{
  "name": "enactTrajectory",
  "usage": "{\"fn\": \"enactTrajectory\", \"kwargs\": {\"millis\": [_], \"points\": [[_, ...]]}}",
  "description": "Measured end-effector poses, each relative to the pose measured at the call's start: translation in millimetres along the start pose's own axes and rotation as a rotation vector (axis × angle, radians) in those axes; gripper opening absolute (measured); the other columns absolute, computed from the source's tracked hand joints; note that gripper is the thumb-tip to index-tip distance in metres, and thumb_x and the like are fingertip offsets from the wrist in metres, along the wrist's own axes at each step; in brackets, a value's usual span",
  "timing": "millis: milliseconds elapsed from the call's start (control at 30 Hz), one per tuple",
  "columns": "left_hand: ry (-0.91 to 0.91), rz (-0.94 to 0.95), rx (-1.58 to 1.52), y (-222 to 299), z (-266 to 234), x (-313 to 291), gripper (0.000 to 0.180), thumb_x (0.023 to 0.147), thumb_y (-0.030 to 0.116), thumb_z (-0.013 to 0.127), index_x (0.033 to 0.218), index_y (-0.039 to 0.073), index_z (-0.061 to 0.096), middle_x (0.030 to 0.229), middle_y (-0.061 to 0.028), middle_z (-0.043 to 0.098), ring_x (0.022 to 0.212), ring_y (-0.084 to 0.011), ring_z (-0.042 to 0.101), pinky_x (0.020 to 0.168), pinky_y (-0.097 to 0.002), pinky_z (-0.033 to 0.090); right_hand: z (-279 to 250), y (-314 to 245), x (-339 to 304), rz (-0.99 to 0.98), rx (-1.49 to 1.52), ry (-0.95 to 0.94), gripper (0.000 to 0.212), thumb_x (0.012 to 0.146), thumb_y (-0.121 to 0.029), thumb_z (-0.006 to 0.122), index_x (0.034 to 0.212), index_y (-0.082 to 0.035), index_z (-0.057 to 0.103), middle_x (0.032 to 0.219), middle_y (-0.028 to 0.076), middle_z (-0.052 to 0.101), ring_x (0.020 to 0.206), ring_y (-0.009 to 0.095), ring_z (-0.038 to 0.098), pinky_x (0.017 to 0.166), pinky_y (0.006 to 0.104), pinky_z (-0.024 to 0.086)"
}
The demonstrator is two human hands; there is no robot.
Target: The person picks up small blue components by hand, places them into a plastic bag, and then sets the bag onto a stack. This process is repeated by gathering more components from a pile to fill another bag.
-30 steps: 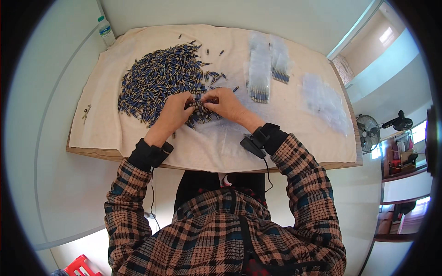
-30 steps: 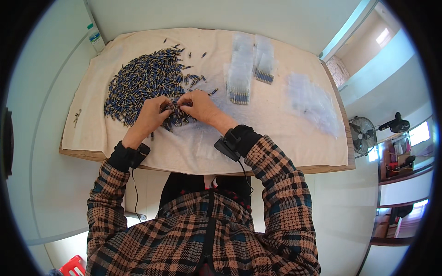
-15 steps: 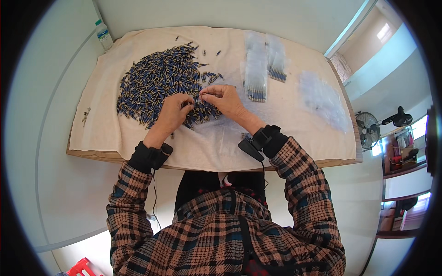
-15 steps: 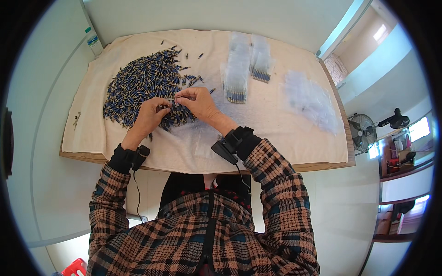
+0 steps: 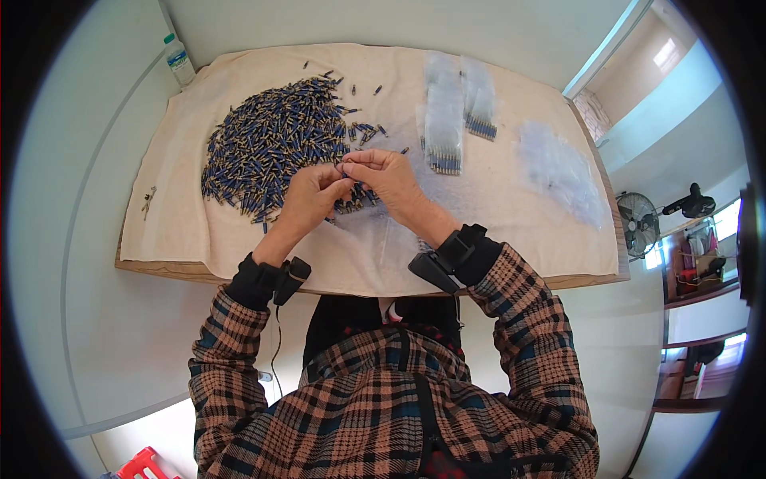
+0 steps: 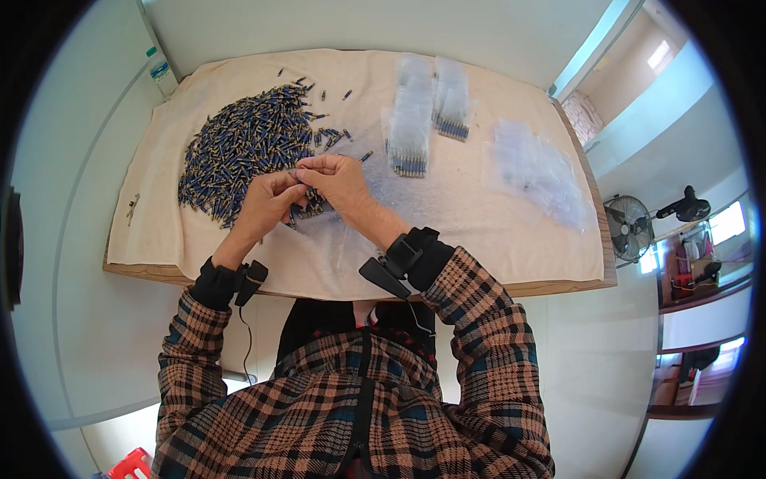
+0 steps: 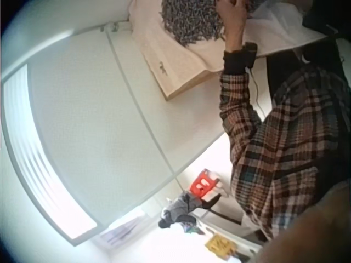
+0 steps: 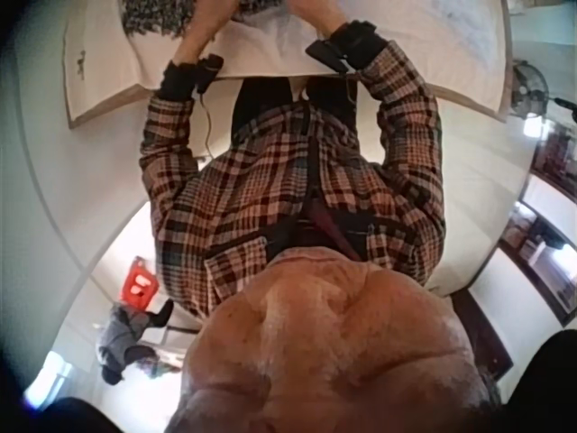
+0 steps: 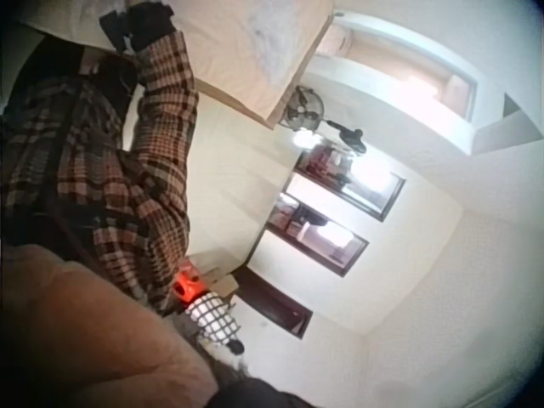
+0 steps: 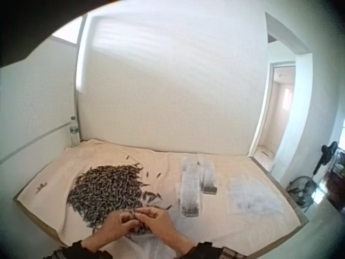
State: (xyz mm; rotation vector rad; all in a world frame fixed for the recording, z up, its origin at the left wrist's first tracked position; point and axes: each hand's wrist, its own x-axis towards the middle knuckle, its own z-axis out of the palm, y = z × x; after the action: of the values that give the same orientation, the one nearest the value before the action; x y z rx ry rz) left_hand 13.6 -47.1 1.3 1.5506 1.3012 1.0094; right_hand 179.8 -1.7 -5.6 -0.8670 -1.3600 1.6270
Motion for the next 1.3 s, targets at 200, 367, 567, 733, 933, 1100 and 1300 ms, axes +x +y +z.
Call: {"fn": "enactTrajectory", "kwargs": {"millis": [200,367,567,733,933,1100,1300], "points": [[-0.054,-0.024,-0.049,8.5,1.8,-7.2,0.016,0.092,0.013,0.056,0.088,0.0,0.066,0.071,-0.0026,0.065,0.047,-0.0035,0.05,0.042,-0.0187,0.039,2.2,-12.6,-18.0,-0.044,0.026,0.088,0.021,0.086,-0.017,0.068,0.101,-0.003,0.069,0.086,0.002,0.068,0.07,0.005,0.053,0.059,0.0186,0.04],[-0.079,-0.009,-0.069,10.9,11.6,-11.3,0.018,0.094,0.013,0.053,0.089,0.0,0.065,0.072,-0.0031,0.065,0.047,-0.0042,0.05,0.042,-0.0191,0.04,-8.2,-14.4,-30.7,0.041,0.043,0.068,0.019,0.087,-0.017,0.067,0.101,-0.004,0.07,0.08,0.0,0.065,0.065,0.005,0.048,0.057,0.0189,0.038],[-0.109,0.01,-0.111,15.5,27.3,-13.9,0.019,0.094,0.011,0.051,0.09,-0.001,0.065,0.075,-0.004,0.066,0.047,-0.0054,0.052,0.042,-0.0197,0.04,-20.7,-11.3,-45.6,0.002,-0.001,0.046,0.02,0.087,-0.016,0.067,0.101,-0.003,0.07,0.08,0.001,0.066,0.063,0.006,0.05,0.056,0.019,0.04],[-0.21,-0.048,-0.079,25.3,32.0,-19.4,0.019,0.094,0.012,0.051,0.088,-0.001,0.064,0.076,-0.0045,0.066,0.047,-0.0058,0.052,0.042,-0.0204,0.04,-26.5,-12.6,-59.8,-0.021,-0.022,0.034,0.02,0.087,-0.014,0.067,0.102,-0.002,0.069,0.082,0.005,0.067,0.064,0.007,0.056,0.056,0.0198,0.047],[-0.292,-0.07,-0.009,35.3,38.9,-22.4,0.018,0.093,0.012,0.053,0.085,-0.001,0.063,0.072,-0.0031,0.064,0.045,-0.0057,0.05,0.042,-0.021,0.039,-40.0,-19.4,-77.2,-0.009,-0.06,0.031,0.019,0.086,-0.012,0.067,0.102,-0.001,0.069,0.083,0.007,0.068,0.068,0.008,0.063,0.058,0.0214,0.053],[-0.403,-0.085,0.164,48.4,48.0,-27.3,0.015,0.092,0.011,0.056,0.085,-0.001,0.063,0.069,-0.0018,0.062,0.046,-0.0056,0.048,0.042,-0.0217,0.038,-53.6,-44.3,-94.8,0.05,-0.288,-0.041,0.016,0.085,-0.011,0.068,0.097,0.0,0.07,0.079,0.005,0.068,0.067,0.008,0.063,0.054,0.0192,0.049],[-0.441,0.031,0.044,51.5,72.5,-26.5,0.01,0.09,0.009,0.06,0.087,-0.001,0.062,0.071,-0.0013,0.06,0.053,-0.0056,0.049,0.047,-0.022,0.038,-77.8,-62.5,-135.9,0.012,-0.526,0.084,0.014,0.084,-0.01,0.069,0.093,0.0,0.069,0.075,0.005,0.068,0.065,0.006,0.062,0.05,0.0162,0.043]]}}
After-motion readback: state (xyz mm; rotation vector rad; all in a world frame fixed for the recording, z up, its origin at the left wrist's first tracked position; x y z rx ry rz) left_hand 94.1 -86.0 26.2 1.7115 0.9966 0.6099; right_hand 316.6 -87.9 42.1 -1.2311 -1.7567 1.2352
